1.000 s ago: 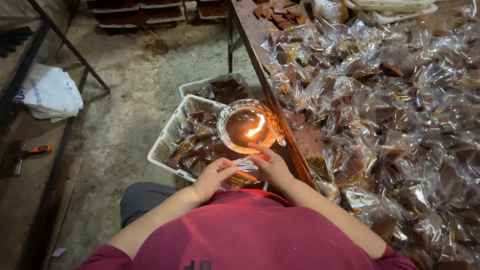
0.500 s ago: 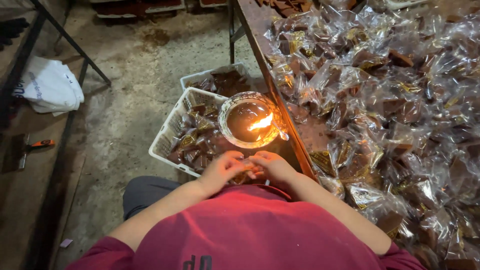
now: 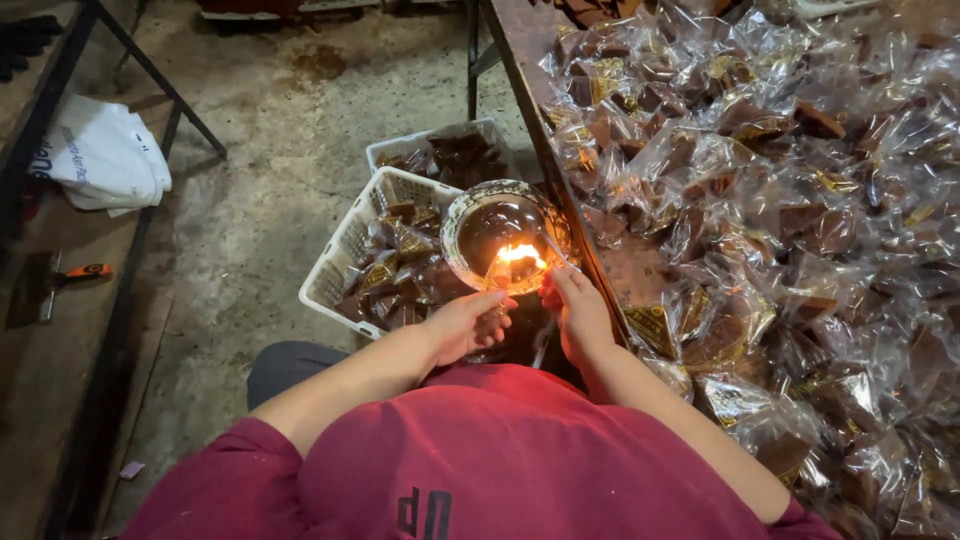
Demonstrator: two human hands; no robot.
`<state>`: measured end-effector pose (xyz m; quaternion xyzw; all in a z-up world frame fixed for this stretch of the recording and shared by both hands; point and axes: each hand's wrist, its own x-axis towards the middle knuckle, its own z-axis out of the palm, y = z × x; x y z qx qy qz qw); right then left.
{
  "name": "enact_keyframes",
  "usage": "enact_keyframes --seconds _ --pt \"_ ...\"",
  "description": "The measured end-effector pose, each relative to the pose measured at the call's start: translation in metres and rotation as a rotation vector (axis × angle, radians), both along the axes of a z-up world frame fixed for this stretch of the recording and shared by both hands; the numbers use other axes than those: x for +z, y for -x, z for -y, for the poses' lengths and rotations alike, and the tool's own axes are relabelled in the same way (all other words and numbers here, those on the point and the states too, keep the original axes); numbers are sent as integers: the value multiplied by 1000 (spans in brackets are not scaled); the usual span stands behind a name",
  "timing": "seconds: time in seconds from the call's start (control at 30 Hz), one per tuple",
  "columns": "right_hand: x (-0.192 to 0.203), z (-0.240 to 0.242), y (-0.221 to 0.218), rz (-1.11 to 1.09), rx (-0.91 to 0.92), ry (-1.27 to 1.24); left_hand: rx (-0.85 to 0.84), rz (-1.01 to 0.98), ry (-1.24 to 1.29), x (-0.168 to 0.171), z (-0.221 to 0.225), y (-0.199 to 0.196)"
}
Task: Sealing plastic bags containing food items by melting the edges over a candle flame.
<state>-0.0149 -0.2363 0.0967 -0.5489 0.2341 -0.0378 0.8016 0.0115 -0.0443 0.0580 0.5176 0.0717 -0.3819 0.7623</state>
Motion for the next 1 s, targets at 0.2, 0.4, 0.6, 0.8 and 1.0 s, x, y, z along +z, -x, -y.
enact_keyframes --seconds 0.2,0.4,0.6,0.8,1.0 --pt "-5 3 0 -37 137 103 -1 38 20 -2 -1 12" --pt "0 -21 12 -106 319 -100 -86 186 56 -28 -1 23" --pt "17 -19 23 -88 423 -112 165 159 126 -15 -36 24" --pt "-4 -13 31 -92 825 551 129 264 -22 -18 -39 35" --pt "-39 9 -1 -100 568 796 372 143 -336 -48 -59 9"
